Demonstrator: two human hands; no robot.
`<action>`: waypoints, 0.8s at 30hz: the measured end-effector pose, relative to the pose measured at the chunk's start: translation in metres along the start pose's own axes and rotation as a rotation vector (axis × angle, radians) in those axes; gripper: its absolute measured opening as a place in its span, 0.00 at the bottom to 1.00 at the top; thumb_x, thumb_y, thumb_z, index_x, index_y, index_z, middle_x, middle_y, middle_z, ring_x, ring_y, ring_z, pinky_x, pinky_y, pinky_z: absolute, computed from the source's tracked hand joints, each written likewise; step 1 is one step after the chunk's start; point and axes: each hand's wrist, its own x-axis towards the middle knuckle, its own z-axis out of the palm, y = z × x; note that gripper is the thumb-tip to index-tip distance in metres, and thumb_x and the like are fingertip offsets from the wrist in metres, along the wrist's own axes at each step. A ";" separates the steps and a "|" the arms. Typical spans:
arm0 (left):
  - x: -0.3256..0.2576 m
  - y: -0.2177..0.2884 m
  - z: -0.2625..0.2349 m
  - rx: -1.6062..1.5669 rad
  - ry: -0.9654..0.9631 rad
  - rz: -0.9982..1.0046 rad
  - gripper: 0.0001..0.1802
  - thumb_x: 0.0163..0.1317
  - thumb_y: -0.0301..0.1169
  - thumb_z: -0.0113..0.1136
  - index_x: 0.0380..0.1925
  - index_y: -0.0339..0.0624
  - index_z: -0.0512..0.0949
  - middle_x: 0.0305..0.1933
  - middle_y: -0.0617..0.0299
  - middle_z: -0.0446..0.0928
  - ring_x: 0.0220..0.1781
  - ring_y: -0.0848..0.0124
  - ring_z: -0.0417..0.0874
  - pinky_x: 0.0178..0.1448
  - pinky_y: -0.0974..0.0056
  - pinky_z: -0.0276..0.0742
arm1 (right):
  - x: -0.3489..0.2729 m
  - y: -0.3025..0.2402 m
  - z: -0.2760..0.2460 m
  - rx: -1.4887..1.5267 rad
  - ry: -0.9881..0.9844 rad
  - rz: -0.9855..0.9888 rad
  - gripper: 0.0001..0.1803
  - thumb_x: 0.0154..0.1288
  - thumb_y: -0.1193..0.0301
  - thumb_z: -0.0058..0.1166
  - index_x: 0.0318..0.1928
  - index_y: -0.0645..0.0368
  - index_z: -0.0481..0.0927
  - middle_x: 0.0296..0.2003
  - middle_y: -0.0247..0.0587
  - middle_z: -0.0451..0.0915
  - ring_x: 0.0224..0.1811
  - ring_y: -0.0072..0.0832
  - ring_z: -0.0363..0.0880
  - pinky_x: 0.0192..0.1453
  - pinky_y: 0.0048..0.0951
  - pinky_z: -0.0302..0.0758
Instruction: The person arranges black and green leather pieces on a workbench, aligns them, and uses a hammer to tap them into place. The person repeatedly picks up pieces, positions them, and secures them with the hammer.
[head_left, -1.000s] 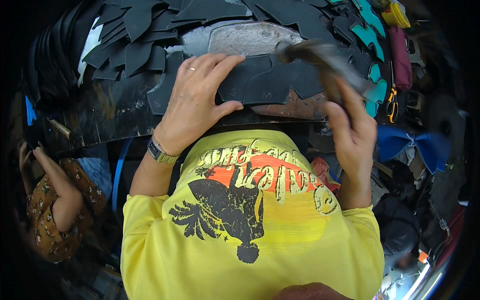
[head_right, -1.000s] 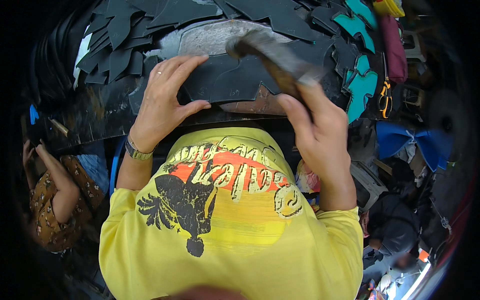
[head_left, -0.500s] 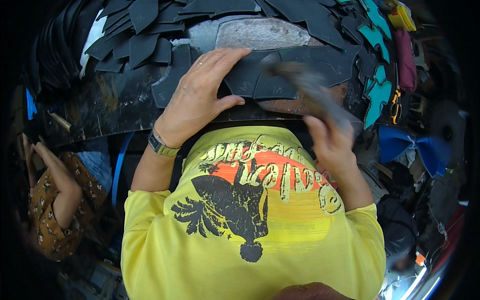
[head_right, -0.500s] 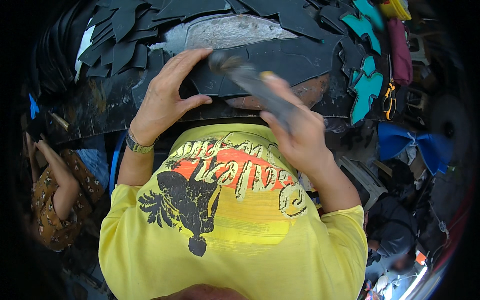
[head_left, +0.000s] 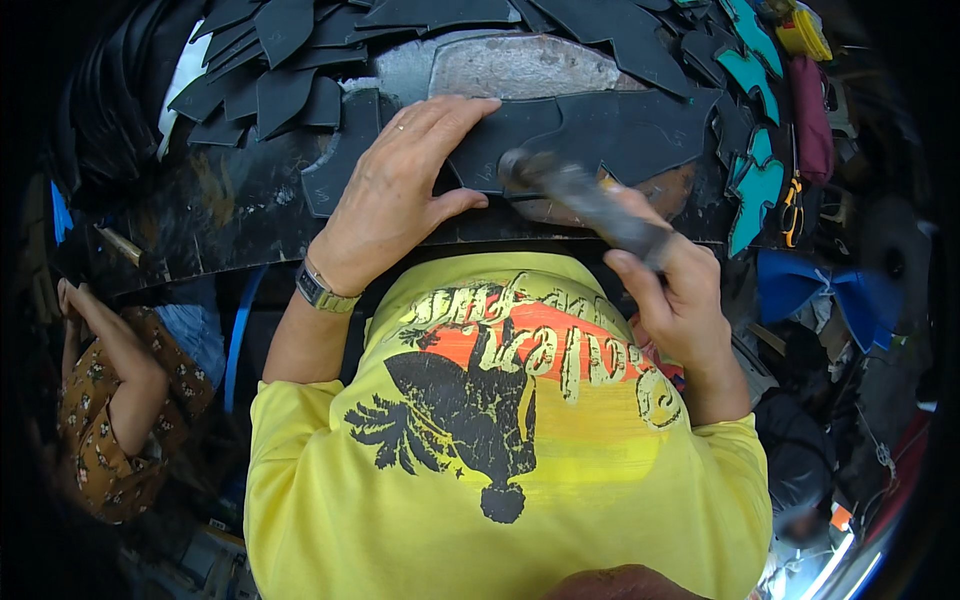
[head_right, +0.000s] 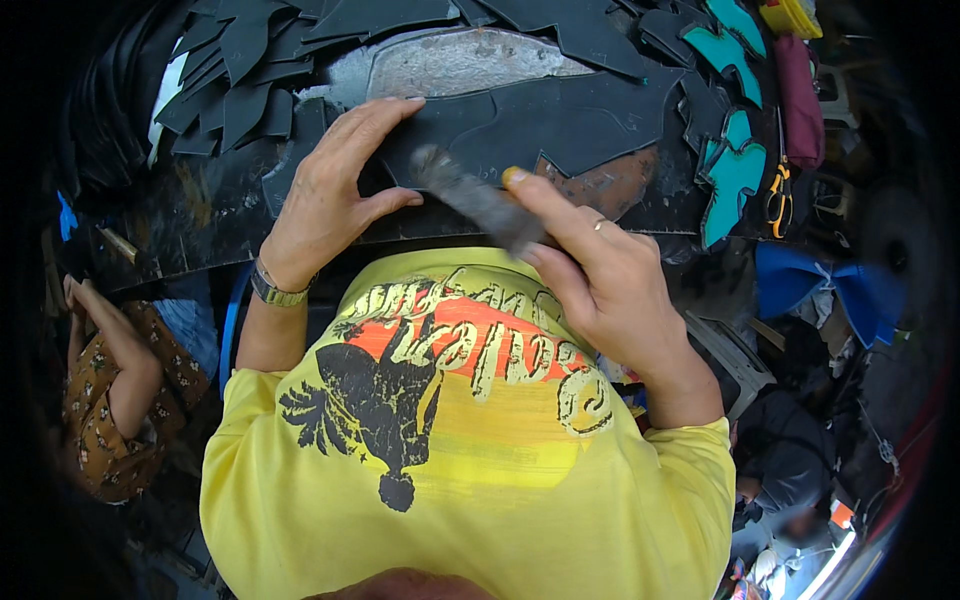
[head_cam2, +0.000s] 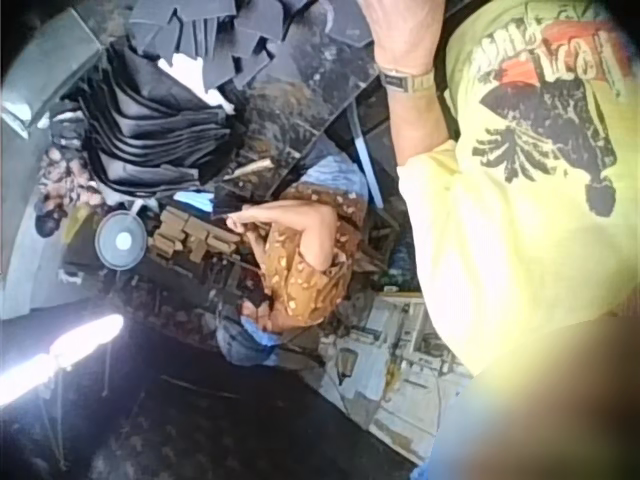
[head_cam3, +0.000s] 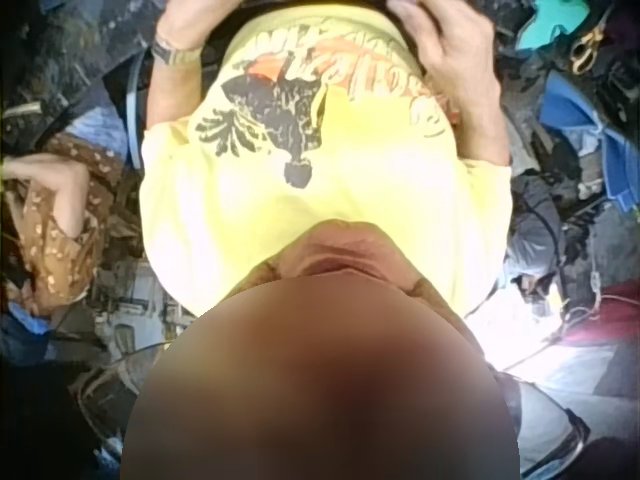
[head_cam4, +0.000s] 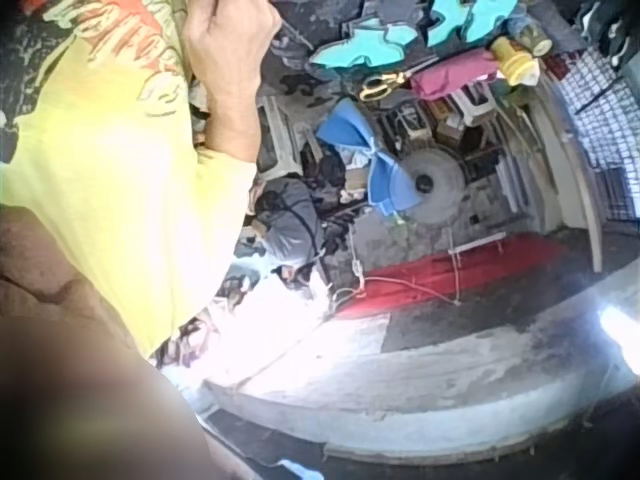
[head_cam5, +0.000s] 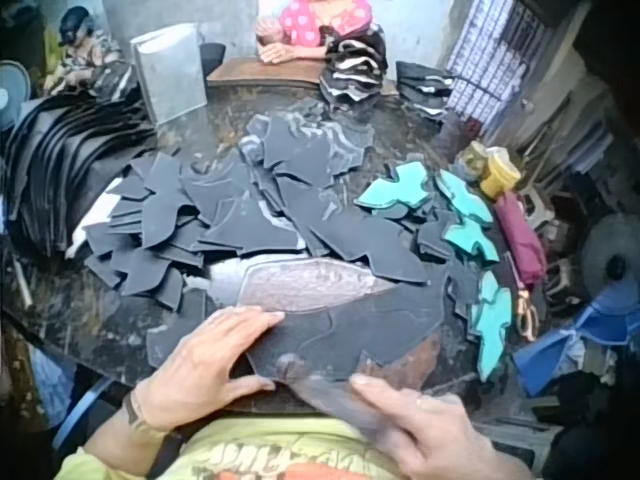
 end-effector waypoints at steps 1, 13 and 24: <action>0.000 0.000 0.000 0.006 0.011 0.011 0.48 0.44 0.23 0.80 0.69 0.43 0.71 0.67 0.50 0.76 0.71 0.50 0.74 0.76 0.51 0.70 | 0.003 0.002 0.001 -0.020 -0.054 0.058 0.27 0.70 0.69 0.63 0.69 0.50 0.76 0.52 0.53 0.86 0.45 0.48 0.89 0.47 0.40 0.84; -0.006 0.017 -0.001 0.051 -0.023 0.100 0.41 0.49 0.29 0.80 0.66 0.42 0.76 0.68 0.51 0.77 0.72 0.49 0.75 0.75 0.50 0.71 | 0.006 0.028 0.000 -0.228 -0.033 0.400 0.26 0.73 0.66 0.62 0.69 0.48 0.77 0.41 0.53 0.87 0.42 0.49 0.89 0.45 0.39 0.83; 0.002 0.028 0.026 0.154 -0.150 0.120 0.41 0.52 0.32 0.77 0.68 0.40 0.73 0.71 0.53 0.72 0.74 0.52 0.70 0.77 0.49 0.65 | 0.013 0.010 -0.009 0.027 0.160 0.342 0.23 0.74 0.73 0.60 0.68 0.61 0.77 0.52 0.55 0.87 0.46 0.36 0.89 0.51 0.32 0.81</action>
